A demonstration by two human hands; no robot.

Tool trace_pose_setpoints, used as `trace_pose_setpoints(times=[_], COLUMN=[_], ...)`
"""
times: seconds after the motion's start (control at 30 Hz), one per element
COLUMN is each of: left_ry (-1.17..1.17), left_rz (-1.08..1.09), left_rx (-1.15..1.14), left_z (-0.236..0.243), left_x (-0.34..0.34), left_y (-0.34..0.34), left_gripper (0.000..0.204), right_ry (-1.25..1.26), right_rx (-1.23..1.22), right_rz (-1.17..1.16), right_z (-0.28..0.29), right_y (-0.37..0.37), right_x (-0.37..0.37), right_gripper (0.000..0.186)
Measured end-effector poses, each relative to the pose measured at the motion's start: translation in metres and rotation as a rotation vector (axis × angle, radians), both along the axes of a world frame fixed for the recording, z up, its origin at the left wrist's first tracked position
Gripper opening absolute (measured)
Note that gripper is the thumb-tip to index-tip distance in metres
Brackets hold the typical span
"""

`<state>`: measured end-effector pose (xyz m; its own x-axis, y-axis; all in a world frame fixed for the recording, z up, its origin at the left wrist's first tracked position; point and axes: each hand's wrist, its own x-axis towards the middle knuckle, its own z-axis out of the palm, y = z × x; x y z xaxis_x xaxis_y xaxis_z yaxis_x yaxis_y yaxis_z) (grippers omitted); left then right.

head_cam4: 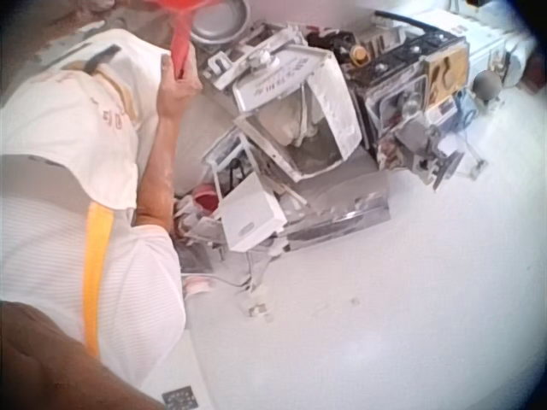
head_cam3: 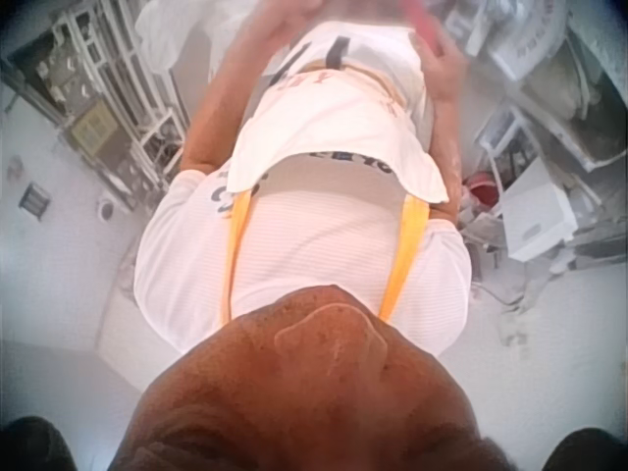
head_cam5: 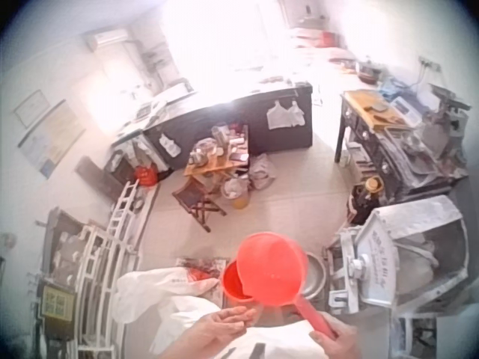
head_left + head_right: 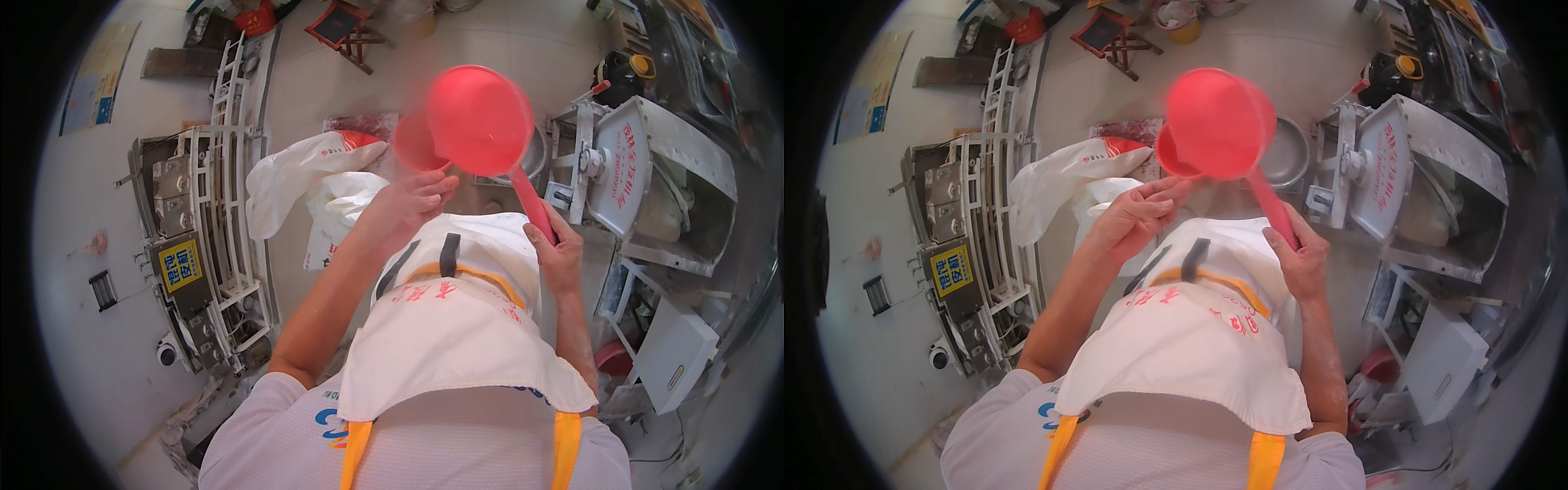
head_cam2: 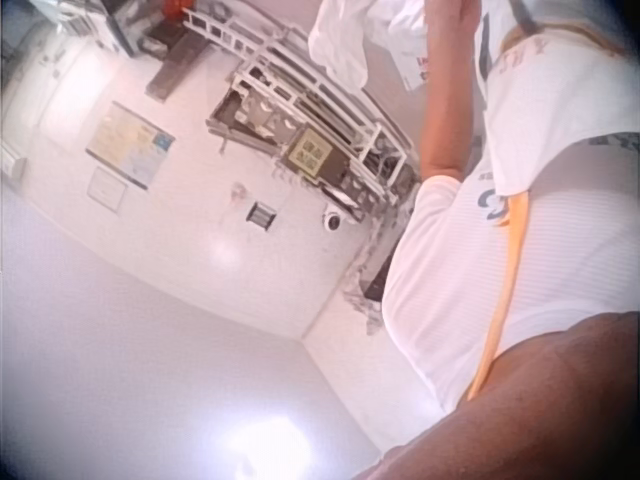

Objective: The person pours flour from a bag into a bowl, scoops a dry mixture into a smaller container, and then adds liquid from a bucket into a large mixing machine.

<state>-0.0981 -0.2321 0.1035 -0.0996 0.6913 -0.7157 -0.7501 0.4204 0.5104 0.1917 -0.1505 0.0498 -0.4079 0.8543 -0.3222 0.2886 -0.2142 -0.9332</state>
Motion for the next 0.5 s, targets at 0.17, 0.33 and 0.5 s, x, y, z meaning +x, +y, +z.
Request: trace_pose_setpoints(times=[0.17,0.33,0.5], left_ry=[0.157,0.298,0.465], left_rz=[-0.058,0.050,0.154], left_rx=[-0.009,-0.252,-0.534], left_z=[-0.064,-0.122,-0.194], left_x=[-0.008,-0.021,-0.047], left_y=[-0.042,-0.111,-0.211], left_gripper=[0.043,0.032,0.022], right_ry=[-0.088,-0.070,0.058], right_rx=[0.129,-0.002,-0.146], right_rz=[0.075,-0.070,-0.168], right_z=[-0.017,-0.024,-0.063], right_y=[0.005,0.004,0.008], right_x=[0.012,0.009,0.022], right_gripper=[0.048,0.048,0.043])
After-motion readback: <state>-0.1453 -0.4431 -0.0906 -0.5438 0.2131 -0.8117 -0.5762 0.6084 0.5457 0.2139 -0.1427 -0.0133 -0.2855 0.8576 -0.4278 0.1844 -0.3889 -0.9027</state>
